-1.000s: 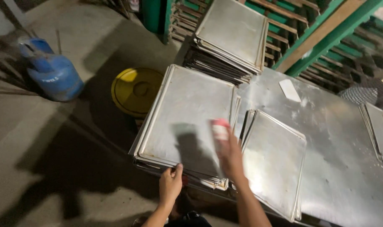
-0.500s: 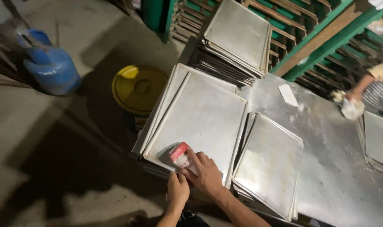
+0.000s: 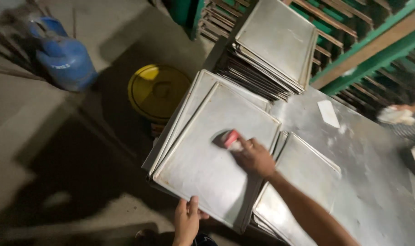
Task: Cleaning and stacking metal baking trays in a bakery environment.
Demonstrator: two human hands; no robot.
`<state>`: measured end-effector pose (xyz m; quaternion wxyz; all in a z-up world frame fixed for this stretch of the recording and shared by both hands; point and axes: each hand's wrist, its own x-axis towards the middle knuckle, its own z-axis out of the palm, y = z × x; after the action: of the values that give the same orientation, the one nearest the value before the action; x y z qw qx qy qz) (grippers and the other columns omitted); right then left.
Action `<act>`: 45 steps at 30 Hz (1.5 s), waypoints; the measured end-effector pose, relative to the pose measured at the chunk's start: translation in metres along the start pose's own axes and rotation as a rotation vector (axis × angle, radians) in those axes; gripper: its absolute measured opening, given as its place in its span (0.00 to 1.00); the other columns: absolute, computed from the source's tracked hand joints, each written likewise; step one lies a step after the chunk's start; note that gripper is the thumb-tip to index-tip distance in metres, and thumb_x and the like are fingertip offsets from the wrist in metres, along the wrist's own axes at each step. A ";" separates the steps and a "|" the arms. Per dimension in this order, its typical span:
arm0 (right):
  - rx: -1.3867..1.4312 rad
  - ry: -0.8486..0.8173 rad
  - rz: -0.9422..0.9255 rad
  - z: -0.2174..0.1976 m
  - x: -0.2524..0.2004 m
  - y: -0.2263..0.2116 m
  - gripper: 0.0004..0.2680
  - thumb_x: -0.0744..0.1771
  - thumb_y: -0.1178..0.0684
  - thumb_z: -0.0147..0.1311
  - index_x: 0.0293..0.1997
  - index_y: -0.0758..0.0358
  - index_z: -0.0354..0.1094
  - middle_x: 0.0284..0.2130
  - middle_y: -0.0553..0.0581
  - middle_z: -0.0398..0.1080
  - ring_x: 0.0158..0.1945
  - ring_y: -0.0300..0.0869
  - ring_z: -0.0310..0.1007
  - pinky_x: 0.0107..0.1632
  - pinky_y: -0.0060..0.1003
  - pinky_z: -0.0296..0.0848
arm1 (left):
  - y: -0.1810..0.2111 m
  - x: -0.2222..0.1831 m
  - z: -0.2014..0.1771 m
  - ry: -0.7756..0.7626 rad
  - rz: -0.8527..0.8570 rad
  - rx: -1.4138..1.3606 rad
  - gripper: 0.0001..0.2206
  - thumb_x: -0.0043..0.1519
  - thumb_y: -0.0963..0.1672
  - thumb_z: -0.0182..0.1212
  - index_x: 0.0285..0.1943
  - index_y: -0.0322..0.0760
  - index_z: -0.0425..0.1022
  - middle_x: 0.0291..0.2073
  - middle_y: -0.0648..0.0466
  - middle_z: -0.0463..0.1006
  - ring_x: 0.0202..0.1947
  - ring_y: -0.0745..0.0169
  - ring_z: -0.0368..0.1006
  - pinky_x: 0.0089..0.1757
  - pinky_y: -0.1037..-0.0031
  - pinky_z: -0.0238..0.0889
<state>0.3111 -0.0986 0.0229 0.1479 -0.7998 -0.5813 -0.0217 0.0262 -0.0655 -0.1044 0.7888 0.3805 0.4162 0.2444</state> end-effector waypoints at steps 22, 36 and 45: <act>-0.179 0.214 0.089 0.020 0.086 0.154 0.20 0.69 0.41 0.53 0.70 0.49 0.61 0.46 0.68 0.69 0.47 0.64 0.73 0.46 0.55 0.74 | -0.008 0.023 -0.016 -0.016 -0.075 0.077 0.17 0.66 0.47 0.55 0.57 0.28 0.74 0.45 0.44 0.82 0.40 0.55 0.80 0.38 0.64 0.78; 0.087 0.018 0.081 0.051 0.007 -0.088 0.26 0.67 0.40 0.56 0.73 0.53 0.55 0.43 0.62 0.73 0.36 0.53 0.78 0.40 0.46 0.79 | -0.042 0.047 -0.010 -0.062 0.170 0.307 0.12 0.68 0.45 0.56 0.51 0.28 0.70 0.40 0.43 0.80 0.35 0.49 0.77 0.35 0.65 0.73; 0.151 -0.208 0.035 0.026 -0.034 -0.204 0.20 0.66 0.44 0.59 0.66 0.49 0.65 0.38 0.60 0.72 0.33 0.55 0.76 0.36 0.50 0.76 | -0.002 0.027 -0.017 -0.323 -0.098 -0.170 0.17 0.61 0.39 0.54 0.60 0.37 0.66 0.48 0.54 0.78 0.45 0.62 0.77 0.42 0.66 0.74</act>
<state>0.1050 -0.0662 0.0340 0.1469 -0.7945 -0.5793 0.1080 0.0260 -0.0411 -0.1250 0.8857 0.3261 0.2799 0.1758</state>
